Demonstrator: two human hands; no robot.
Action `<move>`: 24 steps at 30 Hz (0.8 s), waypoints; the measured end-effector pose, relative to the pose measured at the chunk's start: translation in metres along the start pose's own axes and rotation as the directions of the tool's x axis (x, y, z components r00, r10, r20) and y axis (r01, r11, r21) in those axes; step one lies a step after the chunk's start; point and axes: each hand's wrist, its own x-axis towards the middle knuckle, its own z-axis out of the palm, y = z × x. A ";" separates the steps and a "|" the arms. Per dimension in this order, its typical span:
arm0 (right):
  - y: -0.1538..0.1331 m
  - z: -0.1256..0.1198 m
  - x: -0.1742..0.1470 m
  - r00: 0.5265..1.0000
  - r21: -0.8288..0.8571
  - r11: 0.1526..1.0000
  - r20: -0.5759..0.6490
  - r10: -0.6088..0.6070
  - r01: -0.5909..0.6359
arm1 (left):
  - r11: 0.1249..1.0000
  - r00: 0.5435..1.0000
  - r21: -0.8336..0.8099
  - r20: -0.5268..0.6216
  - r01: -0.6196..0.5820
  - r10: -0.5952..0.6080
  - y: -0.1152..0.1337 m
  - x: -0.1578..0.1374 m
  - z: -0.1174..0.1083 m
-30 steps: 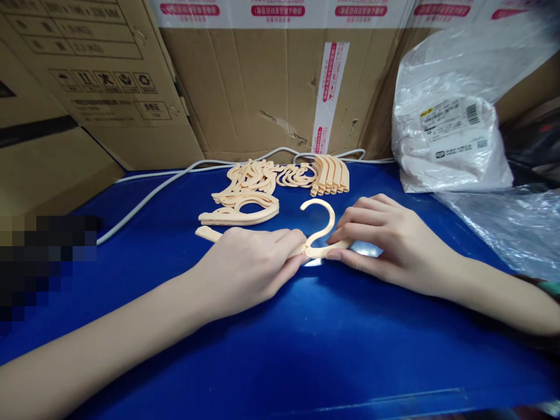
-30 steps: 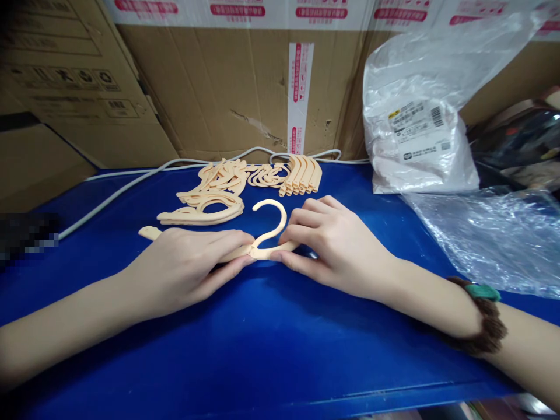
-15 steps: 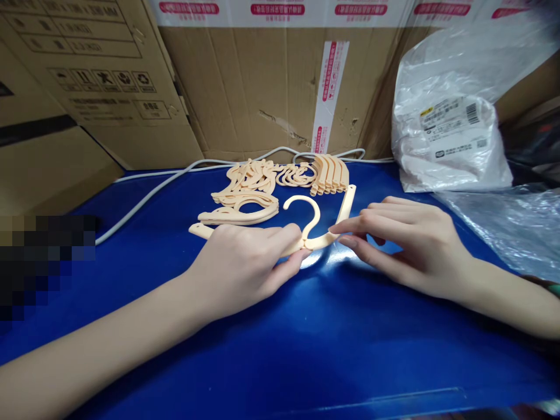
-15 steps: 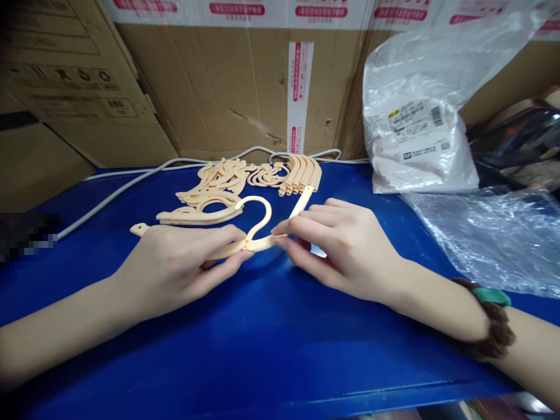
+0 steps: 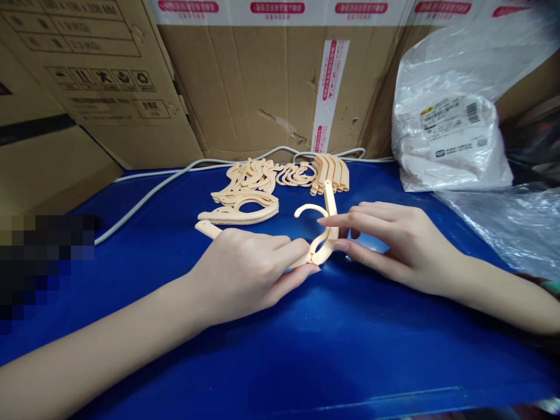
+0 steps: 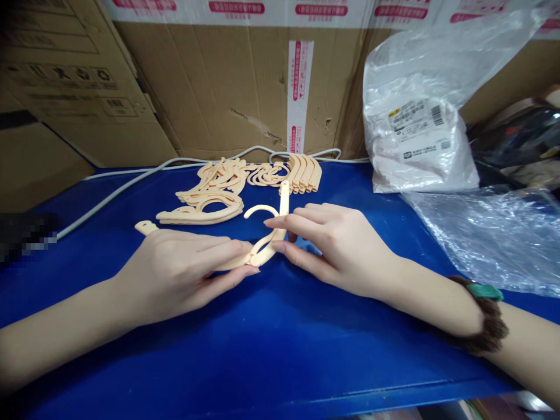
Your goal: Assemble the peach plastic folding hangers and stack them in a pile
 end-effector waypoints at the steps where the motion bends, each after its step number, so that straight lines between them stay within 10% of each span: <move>1: 0.000 0.000 0.000 1.000 0.001 1.000 0.005 -0.002 0.002 | 1.000 1.000 0.001 0.004 -0.005 0.005 0.000 0.000 0.000; 24: 0.005 0.001 0.001 0.997 0.054 0.998 0.072 0.003 -0.007 | 0.992 0.991 0.012 -0.022 -0.129 0.130 0.000 0.001 0.001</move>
